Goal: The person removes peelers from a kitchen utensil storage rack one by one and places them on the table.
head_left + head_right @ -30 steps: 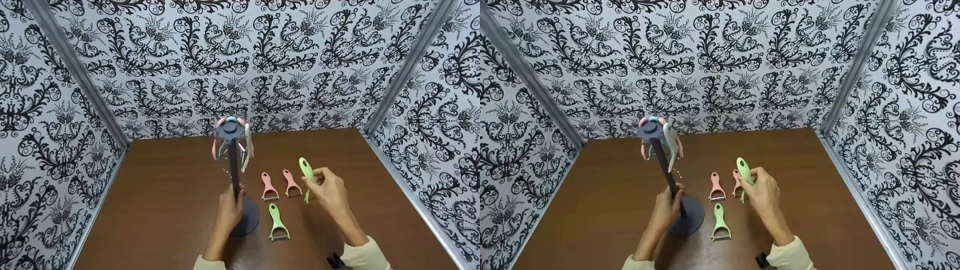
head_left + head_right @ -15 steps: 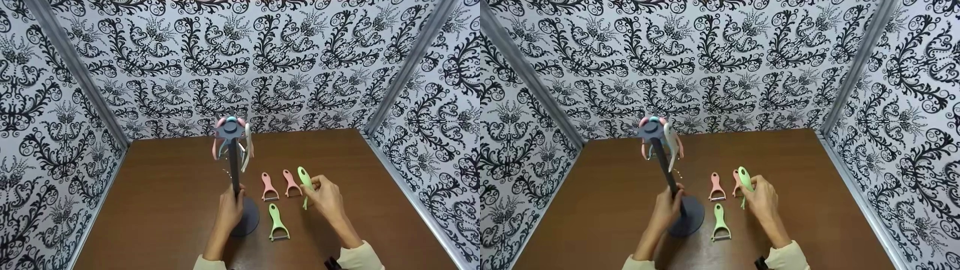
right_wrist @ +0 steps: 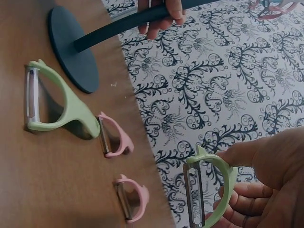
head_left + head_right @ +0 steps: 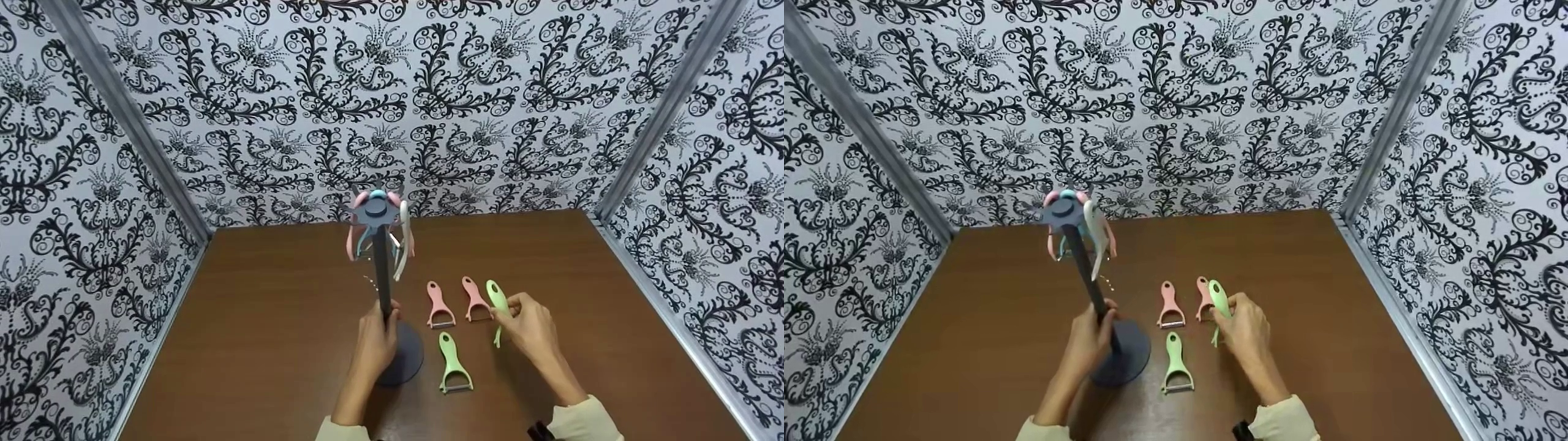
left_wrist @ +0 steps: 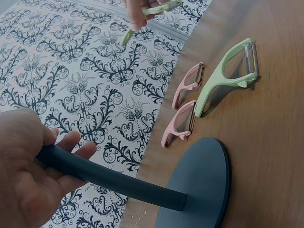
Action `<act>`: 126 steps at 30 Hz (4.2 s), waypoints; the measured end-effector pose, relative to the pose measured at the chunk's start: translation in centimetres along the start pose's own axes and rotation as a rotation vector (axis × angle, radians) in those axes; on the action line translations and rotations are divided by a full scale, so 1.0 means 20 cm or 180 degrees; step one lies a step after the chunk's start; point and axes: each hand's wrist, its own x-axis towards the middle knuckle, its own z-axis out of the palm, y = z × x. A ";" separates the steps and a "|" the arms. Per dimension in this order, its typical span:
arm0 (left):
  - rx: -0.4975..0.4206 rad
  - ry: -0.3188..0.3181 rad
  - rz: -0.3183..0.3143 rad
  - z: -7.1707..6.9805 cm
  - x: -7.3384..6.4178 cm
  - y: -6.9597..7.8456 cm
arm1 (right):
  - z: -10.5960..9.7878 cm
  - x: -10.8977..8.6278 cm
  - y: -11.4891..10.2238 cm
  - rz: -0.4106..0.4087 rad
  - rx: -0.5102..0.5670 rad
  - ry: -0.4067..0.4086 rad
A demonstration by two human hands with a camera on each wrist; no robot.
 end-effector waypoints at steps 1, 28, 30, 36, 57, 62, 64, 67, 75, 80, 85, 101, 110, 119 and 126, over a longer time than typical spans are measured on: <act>-0.0004 -0.0005 -0.0022 0.00 0.00 0.00 | 0.01 0.00 0.00 0.0008 0.0000 -0.0014; -0.0069 0.0026 0.0104 0.00 0.00 -0.01 | 0.17 -0.07 0.13 0.0305 -0.0203 -0.0472; -0.0061 0.0046 0.0132 0.00 -0.01 -0.01 | 0.18 -0.07 0.14 0.0324 -0.0204 -0.0499; -0.0050 0.0072 0.0137 0.00 -0.01 0.00 | 0.20 -0.08 0.16 0.0378 -0.0288 -0.0598; -0.0029 0.0016 -0.0015 0.00 -0.01 0.00 | 0.26 -0.11 0.20 0.0334 -0.0545 -0.0654; -0.0044 -0.0030 -0.0108 -0.01 -0.01 0.01 | 0.27 -0.12 0.20 0.0374 -0.0583 -0.0689; -0.0060 -0.0040 -0.0140 -0.01 0.00 0.01 | 0.27 -0.12 0.19 0.0381 -0.0591 -0.0677; -0.0071 -0.0051 -0.0154 -0.01 0.00 0.01 | 0.28 -0.12 0.19 0.0386 -0.0606 -0.0657; -0.0089 -0.0042 -0.0130 -0.01 0.00 0.01 | 0.28 -0.13 0.18 0.0356 -0.0740 -0.0638; -0.0096 -0.0024 -0.0128 -0.01 0.00 0.01 | 0.28 -0.13 0.18 0.0336 -0.0769 -0.0645; -0.0078 -0.0005 -0.0049 -0.01 0.00 0.00 | 0.27 -0.13 0.17 0.0348 -0.0800 -0.0685; -0.0091 -0.0030 -0.0115 -0.01 0.00 0.01 | 0.18 -0.12 0.09 0.0207 -0.0639 -0.0433; -0.0078 0.0029 -0.0035 0.00 0.00 0.00 | 0.10 -0.12 -0.07 -0.0119 -0.0278 0.0106; -0.0078 -0.0005 -0.0023 -0.01 0.00 0.01 | 0.00 -0.07 -0.22 -0.0512 0.0028 0.0547; -0.0094 0.0003 -0.0097 -0.01 0.00 0.02 | -0.07 -0.06 -0.35 -0.0716 0.0280 0.0706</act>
